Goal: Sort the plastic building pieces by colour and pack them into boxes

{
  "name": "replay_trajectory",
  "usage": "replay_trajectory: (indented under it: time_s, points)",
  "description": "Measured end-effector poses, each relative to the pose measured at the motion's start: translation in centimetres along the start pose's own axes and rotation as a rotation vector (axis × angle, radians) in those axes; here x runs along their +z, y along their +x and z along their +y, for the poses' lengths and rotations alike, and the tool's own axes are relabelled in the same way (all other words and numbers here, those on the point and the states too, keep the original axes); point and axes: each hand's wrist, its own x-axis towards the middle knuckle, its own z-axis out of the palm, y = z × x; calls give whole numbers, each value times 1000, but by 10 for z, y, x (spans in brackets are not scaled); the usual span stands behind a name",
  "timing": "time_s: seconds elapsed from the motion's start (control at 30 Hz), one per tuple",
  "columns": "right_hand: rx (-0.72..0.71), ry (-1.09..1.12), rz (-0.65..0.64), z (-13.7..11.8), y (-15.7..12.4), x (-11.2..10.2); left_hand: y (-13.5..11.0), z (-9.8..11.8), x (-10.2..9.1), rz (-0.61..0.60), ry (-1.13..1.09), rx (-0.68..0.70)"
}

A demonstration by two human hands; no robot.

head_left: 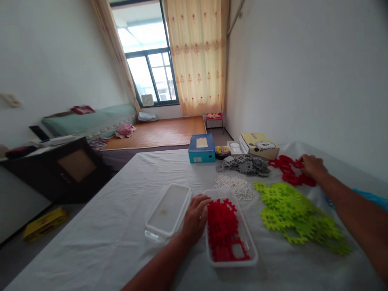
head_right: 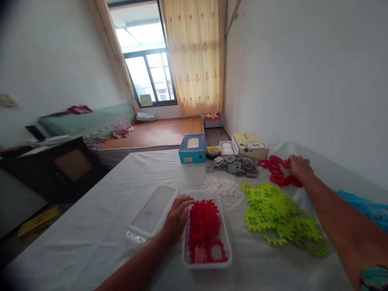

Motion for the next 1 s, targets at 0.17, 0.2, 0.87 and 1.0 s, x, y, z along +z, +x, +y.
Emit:
replay_trajectory:
  time_s: [0.17,0.2,0.87,1.0]
  points:
    - [-36,-142,109,1,-8,-5,0,2,1,23,-19,14]
    - [-37,-136,131,-3,-10,-10,1,3,1,26,-21,13]
    - [-830,607,-128,-341,-268,-22,-2,14,-8,18,-100,14]
    - [-822,568,-130,-331,-272,-10,-1,12,-8,-1,-89,14]
